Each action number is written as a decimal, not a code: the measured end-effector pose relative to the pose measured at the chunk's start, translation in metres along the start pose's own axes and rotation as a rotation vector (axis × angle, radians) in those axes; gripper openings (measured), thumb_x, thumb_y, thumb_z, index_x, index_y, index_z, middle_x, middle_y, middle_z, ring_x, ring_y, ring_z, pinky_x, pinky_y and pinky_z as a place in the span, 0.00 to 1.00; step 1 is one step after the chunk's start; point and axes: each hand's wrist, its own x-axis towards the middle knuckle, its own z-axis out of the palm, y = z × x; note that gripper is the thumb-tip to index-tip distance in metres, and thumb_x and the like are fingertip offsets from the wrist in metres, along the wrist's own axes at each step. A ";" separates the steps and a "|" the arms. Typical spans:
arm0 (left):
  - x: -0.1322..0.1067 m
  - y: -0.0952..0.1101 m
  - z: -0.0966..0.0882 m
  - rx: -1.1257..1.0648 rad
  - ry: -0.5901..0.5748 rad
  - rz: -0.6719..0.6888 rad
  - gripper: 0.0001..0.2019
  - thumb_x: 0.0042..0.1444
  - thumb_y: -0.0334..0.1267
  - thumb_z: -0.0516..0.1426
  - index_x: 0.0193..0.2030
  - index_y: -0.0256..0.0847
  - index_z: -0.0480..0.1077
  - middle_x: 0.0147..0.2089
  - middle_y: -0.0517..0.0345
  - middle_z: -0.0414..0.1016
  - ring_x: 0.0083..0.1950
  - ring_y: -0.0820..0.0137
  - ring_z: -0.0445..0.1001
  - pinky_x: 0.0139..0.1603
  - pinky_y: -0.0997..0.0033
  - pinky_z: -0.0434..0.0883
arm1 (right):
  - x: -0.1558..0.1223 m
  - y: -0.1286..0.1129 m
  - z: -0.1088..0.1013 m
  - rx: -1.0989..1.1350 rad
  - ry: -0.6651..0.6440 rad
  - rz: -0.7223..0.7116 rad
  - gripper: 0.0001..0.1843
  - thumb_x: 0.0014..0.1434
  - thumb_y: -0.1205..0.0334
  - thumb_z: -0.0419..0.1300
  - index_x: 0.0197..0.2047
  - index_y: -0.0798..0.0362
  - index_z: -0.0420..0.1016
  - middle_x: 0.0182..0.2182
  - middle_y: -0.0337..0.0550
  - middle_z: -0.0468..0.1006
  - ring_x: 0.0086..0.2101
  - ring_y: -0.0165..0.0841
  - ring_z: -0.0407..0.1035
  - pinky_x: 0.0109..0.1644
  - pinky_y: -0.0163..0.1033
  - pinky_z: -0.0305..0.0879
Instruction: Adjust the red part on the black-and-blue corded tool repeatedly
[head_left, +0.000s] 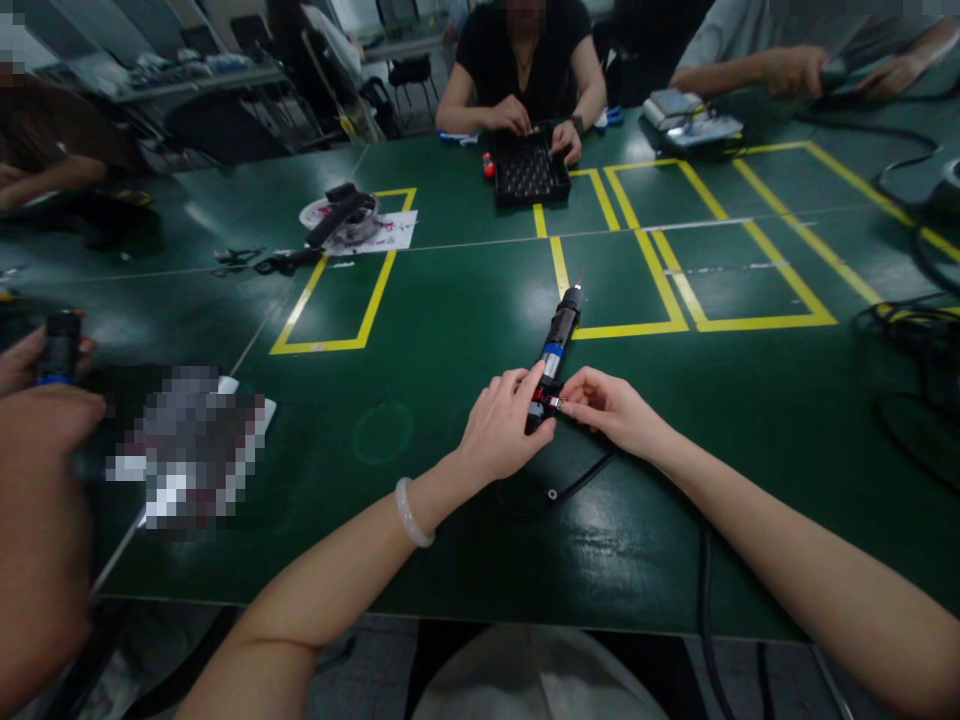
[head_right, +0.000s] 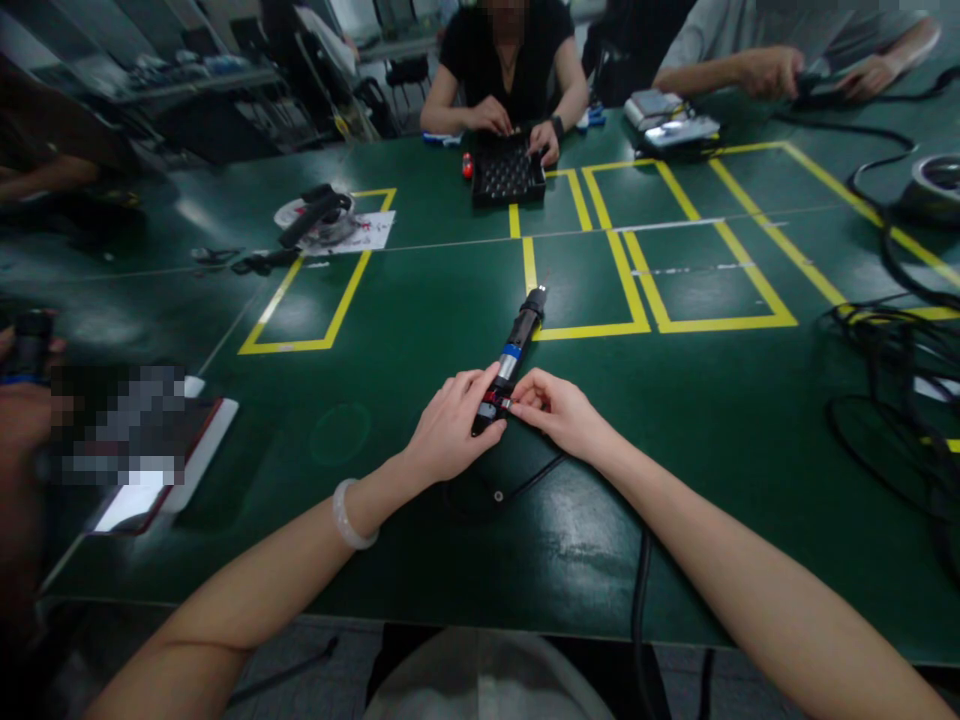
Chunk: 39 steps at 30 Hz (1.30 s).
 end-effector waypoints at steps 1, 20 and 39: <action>0.000 0.000 0.000 0.000 0.002 0.000 0.35 0.60 0.46 0.54 0.72 0.40 0.50 0.61 0.46 0.63 0.58 0.58 0.64 0.59 0.59 0.64 | 0.000 0.000 0.000 0.000 -0.001 0.003 0.16 0.56 0.51 0.66 0.37 0.55 0.70 0.26 0.38 0.71 0.25 0.27 0.64 0.26 0.34 0.59; 0.002 0.004 0.000 0.006 0.004 -0.008 0.35 0.59 0.44 0.54 0.72 0.39 0.50 0.62 0.45 0.62 0.58 0.58 0.64 0.60 0.58 0.65 | 0.001 0.001 -0.001 0.003 0.021 0.048 0.15 0.54 0.53 0.67 0.33 0.54 0.68 0.23 0.38 0.74 0.23 0.29 0.68 0.26 0.34 0.64; 0.010 0.009 -0.001 0.089 0.035 -0.043 0.33 0.63 0.58 0.51 0.69 0.41 0.55 0.55 0.48 0.66 0.53 0.60 0.68 0.53 0.61 0.67 | 0.004 0.007 0.003 0.141 0.029 0.041 0.18 0.55 0.48 0.66 0.32 0.53 0.67 0.22 0.38 0.75 0.22 0.28 0.70 0.26 0.34 0.69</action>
